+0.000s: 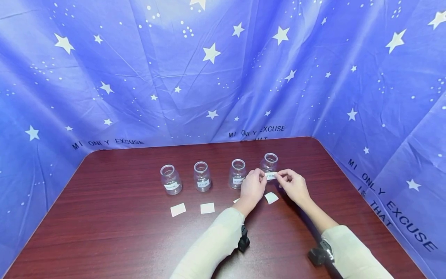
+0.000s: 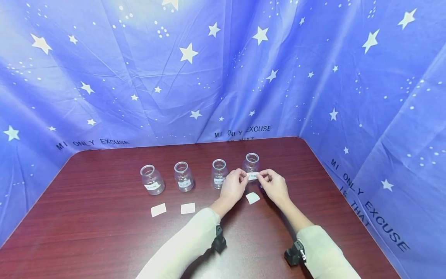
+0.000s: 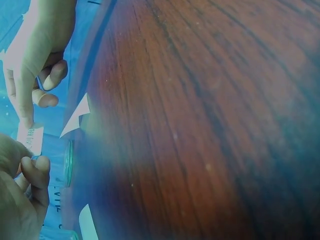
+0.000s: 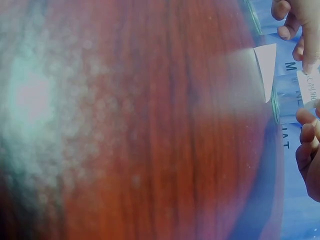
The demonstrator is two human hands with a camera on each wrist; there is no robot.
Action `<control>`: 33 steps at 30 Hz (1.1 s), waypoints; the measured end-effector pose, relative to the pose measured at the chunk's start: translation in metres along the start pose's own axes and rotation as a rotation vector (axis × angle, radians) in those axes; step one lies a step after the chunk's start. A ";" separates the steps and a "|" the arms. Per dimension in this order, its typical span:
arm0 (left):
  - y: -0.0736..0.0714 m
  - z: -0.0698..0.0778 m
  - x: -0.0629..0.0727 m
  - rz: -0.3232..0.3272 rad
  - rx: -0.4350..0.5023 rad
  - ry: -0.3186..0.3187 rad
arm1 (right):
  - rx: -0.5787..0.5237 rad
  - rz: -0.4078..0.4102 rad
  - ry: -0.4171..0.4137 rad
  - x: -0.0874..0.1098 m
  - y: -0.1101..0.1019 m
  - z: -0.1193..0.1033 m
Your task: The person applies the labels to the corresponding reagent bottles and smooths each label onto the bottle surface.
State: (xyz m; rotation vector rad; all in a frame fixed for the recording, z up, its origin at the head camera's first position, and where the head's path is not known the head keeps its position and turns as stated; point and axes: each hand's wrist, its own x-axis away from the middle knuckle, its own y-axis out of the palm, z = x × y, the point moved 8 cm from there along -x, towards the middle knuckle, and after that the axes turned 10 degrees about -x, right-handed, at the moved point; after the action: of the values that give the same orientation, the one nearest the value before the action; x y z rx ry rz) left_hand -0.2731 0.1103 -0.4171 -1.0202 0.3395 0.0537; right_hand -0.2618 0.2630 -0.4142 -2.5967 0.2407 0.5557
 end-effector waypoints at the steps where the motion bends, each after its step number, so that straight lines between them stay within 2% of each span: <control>1: 0.001 -0.001 0.000 0.000 0.001 -0.003 | -0.001 0.000 -0.001 0.000 0.000 0.000; 21: 0.005 -0.003 0.000 -0.015 0.011 -0.052 | -0.024 0.007 0.008 0.000 0.002 0.002; 33: 0.003 -0.003 0.002 0.019 -0.003 -0.046 | -0.020 0.009 0.005 0.000 0.005 0.001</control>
State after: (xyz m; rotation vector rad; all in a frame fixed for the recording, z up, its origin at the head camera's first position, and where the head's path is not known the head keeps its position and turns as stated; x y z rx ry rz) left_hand -0.2724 0.1094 -0.4217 -1.0173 0.3072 0.0948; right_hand -0.2634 0.2589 -0.4173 -2.6180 0.2492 0.5572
